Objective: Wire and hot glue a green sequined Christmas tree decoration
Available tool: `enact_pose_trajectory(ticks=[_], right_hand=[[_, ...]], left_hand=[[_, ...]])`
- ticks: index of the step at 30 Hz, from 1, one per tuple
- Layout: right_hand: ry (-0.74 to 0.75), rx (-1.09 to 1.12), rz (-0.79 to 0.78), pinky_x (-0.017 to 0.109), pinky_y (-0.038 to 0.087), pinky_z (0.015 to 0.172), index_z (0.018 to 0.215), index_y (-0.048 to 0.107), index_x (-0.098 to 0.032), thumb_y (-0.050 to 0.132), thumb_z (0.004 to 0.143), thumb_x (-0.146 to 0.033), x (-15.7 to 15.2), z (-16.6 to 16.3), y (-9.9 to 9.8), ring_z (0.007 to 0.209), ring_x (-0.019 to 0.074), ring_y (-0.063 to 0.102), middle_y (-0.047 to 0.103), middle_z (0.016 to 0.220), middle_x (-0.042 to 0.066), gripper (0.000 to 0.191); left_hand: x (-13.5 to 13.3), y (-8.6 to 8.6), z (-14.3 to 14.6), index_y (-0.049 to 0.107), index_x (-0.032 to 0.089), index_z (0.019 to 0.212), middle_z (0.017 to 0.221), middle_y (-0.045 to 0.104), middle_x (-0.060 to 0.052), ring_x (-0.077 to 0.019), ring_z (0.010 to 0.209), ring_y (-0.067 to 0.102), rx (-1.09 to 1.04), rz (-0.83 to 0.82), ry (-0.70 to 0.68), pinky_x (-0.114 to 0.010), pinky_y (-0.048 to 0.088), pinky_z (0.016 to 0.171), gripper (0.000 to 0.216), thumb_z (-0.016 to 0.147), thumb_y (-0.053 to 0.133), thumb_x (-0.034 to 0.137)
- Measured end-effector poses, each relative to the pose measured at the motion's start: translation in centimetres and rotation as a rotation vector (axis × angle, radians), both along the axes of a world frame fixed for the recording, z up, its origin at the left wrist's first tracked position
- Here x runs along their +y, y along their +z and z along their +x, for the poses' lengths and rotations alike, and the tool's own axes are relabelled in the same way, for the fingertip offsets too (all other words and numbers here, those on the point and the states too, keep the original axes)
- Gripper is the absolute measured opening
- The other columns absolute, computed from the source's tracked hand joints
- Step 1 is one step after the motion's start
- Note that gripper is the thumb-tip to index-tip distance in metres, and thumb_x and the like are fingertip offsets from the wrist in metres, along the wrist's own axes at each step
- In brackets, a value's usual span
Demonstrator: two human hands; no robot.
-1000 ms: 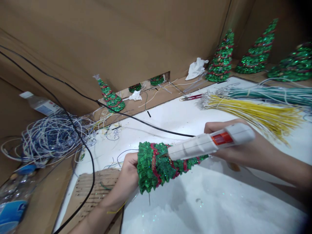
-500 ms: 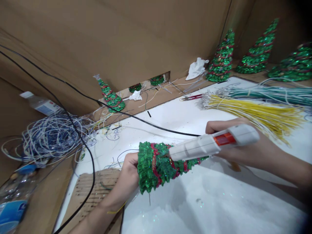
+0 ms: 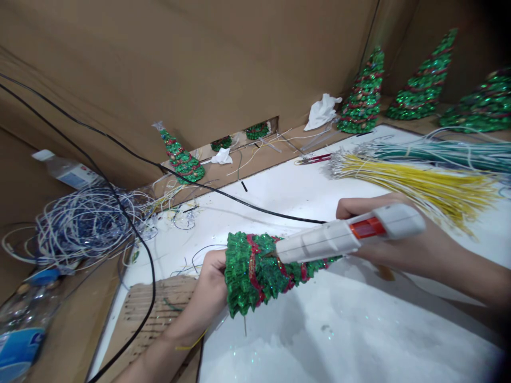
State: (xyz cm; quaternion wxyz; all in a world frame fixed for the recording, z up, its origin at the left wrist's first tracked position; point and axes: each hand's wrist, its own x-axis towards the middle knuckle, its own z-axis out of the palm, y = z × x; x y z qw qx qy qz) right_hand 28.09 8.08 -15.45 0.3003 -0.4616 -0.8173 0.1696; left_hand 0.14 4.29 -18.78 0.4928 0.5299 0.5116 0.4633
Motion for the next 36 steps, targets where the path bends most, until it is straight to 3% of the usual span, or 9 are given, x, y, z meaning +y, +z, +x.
enact_pose_trajectory(ticks=[6, 13, 19, 24, 29, 36], right_hand=[[0.02, -0.005, -0.028, 0.02, 0.03, 0.04, 0.056, 0.046, -0.021, 0.059, 0.068, -0.025, -0.08, -0.1, 0.1, 0.035, 0.0079, 0.044, 0.047, 0.039, -0.01, 0.018], [0.029, -0.031, -0.024, 0.021, 0.031, 0.043, 0.056, 0.046, -0.021, 0.058, 0.07, -0.024, -0.12, -0.14, 0.25, 0.038, 0.0087, 0.047, 0.05, 0.042, -0.009, 0.019], [0.009, 0.003, -0.081, 0.019, 0.031, 0.039, 0.057, 0.045, -0.022, 0.059, 0.069, -0.025, -0.23, 0.06, 0.18, 0.031, 0.007, 0.044, 0.046, 0.037, -0.011, 0.019], [0.017, 0.003, -0.029, 0.021, 0.03, 0.041, 0.055, 0.044, -0.022, 0.059, 0.067, -0.025, -0.1, 0.0, 0.19, 0.035, 0.0081, 0.042, 0.046, 0.039, -0.01, 0.02], [0.006, -0.003, -0.045, 0.021, 0.031, 0.042, 0.055, 0.046, -0.022, 0.06, 0.066, -0.023, -0.19, -0.08, 0.27, 0.037, 0.0081, 0.042, 0.048, 0.04, -0.009, 0.018], [0.026, 0.018, -0.044, 0.02, 0.031, 0.04, 0.056, 0.047, -0.022, 0.06, 0.064, -0.023, -0.25, -0.03, 0.27, 0.034, 0.0071, 0.043, 0.047, 0.039, -0.011, 0.017]], left_hand=[[0.03, 0.26, 0.3, 0.057, 0.017, 0.046, 0.047, 0.057, 0.002, -0.0098, 0.046, 0.052, -0.017, -0.048, -0.1, -0.019, 0.046, 0.044, 0.025, 0.063, 0.075, 0.024], [-0.13, 0.15, 0.09, 0.056, 0.017, 0.045, 0.045, 0.055, 0.004, -0.0062, 0.04, 0.044, -0.024, -0.021, -0.012, -0.016, 0.041, 0.039, 0.026, 0.059, 0.077, 0.021], [-0.04, 0.3, 0.24, 0.058, 0.017, 0.046, 0.046, 0.056, 0.004, -0.0075, 0.04, 0.047, -0.039, -0.05, -0.056, -0.018, 0.044, 0.039, 0.024, 0.06, 0.077, 0.022], [0.07, 0.35, 0.32, 0.057, 0.017, 0.045, 0.045, 0.056, 0.003, -0.009, 0.042, 0.051, -0.051, -0.086, -0.114, -0.019, 0.047, 0.042, 0.026, 0.063, 0.075, 0.024], [0.1, 0.29, 0.42, 0.053, 0.017, 0.041, 0.041, 0.05, 0.005, -0.0063, 0.036, 0.041, -0.038, -0.065, -0.082, -0.018, 0.042, 0.037, 0.031, 0.062, 0.075, 0.023], [-0.04, 0.4, 0.31, 0.058, 0.018, 0.045, 0.046, 0.055, 0.003, -0.0074, 0.04, 0.045, -0.01, -0.052, -0.05, -0.018, 0.044, 0.039, 0.023, 0.06, 0.075, 0.021]])
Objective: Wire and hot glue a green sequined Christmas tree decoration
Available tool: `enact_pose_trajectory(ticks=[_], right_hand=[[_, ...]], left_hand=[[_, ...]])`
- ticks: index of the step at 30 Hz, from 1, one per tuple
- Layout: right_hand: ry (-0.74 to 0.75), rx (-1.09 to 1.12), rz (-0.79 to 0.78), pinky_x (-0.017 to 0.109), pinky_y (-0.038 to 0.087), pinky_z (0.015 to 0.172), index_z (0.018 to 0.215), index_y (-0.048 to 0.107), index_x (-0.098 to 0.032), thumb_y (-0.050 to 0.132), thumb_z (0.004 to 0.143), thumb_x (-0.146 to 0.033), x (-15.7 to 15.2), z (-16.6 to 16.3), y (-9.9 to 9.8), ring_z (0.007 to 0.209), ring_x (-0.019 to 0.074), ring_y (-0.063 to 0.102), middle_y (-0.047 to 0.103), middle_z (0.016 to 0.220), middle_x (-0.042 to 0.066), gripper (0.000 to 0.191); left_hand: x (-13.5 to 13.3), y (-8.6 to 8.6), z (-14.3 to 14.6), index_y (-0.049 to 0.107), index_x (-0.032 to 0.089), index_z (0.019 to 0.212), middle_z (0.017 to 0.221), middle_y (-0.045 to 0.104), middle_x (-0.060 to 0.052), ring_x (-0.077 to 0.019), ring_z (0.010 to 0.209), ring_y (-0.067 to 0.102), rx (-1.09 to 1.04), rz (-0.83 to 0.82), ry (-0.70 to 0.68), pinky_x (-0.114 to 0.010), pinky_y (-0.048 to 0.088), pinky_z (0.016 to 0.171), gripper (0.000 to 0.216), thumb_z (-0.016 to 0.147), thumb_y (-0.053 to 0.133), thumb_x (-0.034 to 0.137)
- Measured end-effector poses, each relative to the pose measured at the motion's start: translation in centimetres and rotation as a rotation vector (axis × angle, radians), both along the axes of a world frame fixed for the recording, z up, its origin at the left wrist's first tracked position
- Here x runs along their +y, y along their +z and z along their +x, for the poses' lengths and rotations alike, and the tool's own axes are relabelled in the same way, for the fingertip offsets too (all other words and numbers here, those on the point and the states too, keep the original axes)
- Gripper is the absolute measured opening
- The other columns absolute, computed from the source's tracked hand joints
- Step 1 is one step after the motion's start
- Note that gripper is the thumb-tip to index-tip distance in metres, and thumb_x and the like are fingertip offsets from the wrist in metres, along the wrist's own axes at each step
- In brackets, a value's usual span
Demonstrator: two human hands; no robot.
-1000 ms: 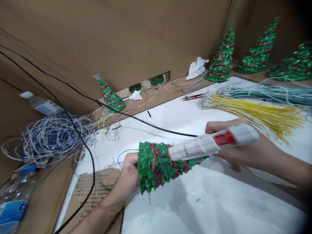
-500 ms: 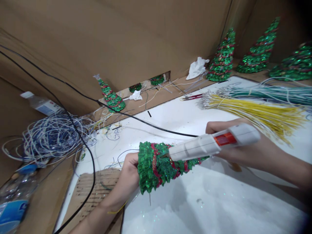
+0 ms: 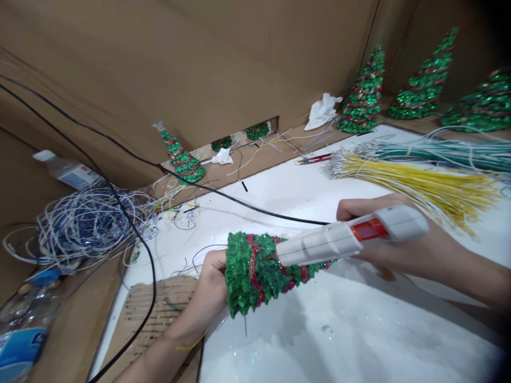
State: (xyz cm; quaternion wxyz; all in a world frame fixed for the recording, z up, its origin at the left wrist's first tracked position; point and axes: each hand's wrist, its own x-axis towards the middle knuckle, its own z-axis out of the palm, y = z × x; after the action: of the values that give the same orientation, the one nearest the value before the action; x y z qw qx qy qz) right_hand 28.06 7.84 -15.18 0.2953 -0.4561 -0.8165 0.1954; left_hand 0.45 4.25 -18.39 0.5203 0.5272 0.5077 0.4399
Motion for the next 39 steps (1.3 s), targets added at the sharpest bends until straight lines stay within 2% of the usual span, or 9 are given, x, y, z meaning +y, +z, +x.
enact_pose_trajectory(ticks=[4, 9, 12, 20, 26, 34, 37, 39], right_hand=[[0.002, -0.014, -0.029, 0.02, 0.031, 0.04, 0.056, 0.046, -0.022, 0.059, 0.065, -0.022, 0.0, 0.0, 0.2, 0.032, 0.0065, 0.042, 0.046, 0.037, -0.012, 0.015], [-0.016, -0.03, -0.008, 0.021, 0.031, 0.042, 0.054, 0.045, -0.022, 0.058, 0.063, -0.025, 0.1, 0.1, 0.1, 0.036, 0.0084, 0.042, 0.047, 0.04, -0.01, 0.016], [-0.029, -0.038, 0.014, 0.022, 0.029, 0.042, 0.053, 0.045, -0.022, 0.058, 0.063, -0.028, 0.2, 0.2, 0.1, 0.037, 0.009, 0.04, 0.047, 0.042, -0.009, 0.016], [-0.027, -0.027, 0.064, 0.02, 0.028, 0.04, 0.054, 0.047, -0.021, 0.059, 0.062, -0.025, 0.2, 0.3, 0.1, 0.037, 0.0069, 0.037, 0.043, 0.04, -0.01, 0.016], [-0.063, 0.037, 0.03, 0.021, 0.031, 0.044, 0.055, 0.048, -0.021, 0.066, 0.065, -0.032, 0.3, 0.4, 0.5, 0.043, 0.0085, 0.043, 0.047, 0.047, -0.007, 0.024], [-0.223, -0.005, 0.134, 0.026, 0.032, 0.051, 0.066, 0.049, -0.022, 0.061, 0.074, -0.047, 1.2, 1.0, 0.2, 0.05, 0.0133, 0.048, 0.053, 0.057, -0.003, 0.029], [-0.346, -0.164, 0.114, 0.027, 0.03, 0.053, 0.075, 0.047, -0.024, 0.058, 0.072, -0.046, 1.8, 1.0, -0.1, 0.056, 0.0168, 0.049, 0.057, 0.062, -0.002, 0.024], [-0.412, -0.331, 0.084, 0.027, 0.027, 0.052, 0.082, 0.044, -0.025, 0.056, 0.069, -0.036, 2.2, 0.9, -0.4, 0.059, 0.0184, 0.048, 0.058, 0.066, -0.001, 0.02]], left_hand=[[-0.1, -0.2, -0.2, 0.059, 0.017, 0.047, 0.048, 0.057, 0.003, -0.0071, 0.042, 0.046, 0.014, 0.046, 0.046, -0.017, 0.043, 0.04, 0.02, 0.058, 0.075, 0.017], [0.1, -0.5, -0.3, 0.057, 0.017, 0.046, 0.047, 0.056, 0.003, -0.0077, 0.042, 0.046, 0.002, 0.023, -0.014, -0.018, 0.044, 0.04, 0.025, 0.062, 0.075, 0.023], [0.1, -0.4, -0.2, 0.053, 0.016, 0.042, 0.042, 0.05, 0.004, -0.0061, 0.038, 0.04, 0.005, 0.027, -0.026, -0.017, 0.041, 0.038, 0.031, 0.063, 0.075, 0.023], [0.0, -0.6, -0.4, 0.055, 0.017, 0.046, 0.046, 0.054, 0.005, -0.0058, 0.041, 0.042, -0.012, 0.056, 0.059, -0.016, 0.038, 0.039, 0.022, 0.058, 0.073, 0.015], [0.0, -0.7, -0.6, 0.058, 0.017, 0.05, 0.049, 0.058, 0.007, -0.0059, 0.044, 0.046, 0.002, 0.084, 0.168, -0.015, 0.038, 0.042, 0.019, 0.05, 0.072, 0.006], [0.2, -0.2, -0.5, 0.061, 0.018, 0.052, 0.047, 0.059, 0.006, -0.0078, 0.045, 0.049, 0.026, 0.076, 0.091, -0.016, 0.041, 0.043, 0.015, 0.055, 0.072, 0.009], [0.4, -0.2, -0.6, 0.064, 0.017, 0.054, 0.05, 0.061, 0.004, -0.01, 0.046, 0.052, 0.036, 0.057, 0.034, -0.019, 0.045, 0.045, 0.01, 0.058, 0.072, 0.012], [0.5, -0.2, -0.8, 0.065, 0.018, 0.056, 0.051, 0.062, 0.004, -0.0104, 0.047, 0.053, 0.041, 0.051, 0.053, -0.019, 0.045, 0.046, 0.009, 0.058, 0.071, 0.012]])
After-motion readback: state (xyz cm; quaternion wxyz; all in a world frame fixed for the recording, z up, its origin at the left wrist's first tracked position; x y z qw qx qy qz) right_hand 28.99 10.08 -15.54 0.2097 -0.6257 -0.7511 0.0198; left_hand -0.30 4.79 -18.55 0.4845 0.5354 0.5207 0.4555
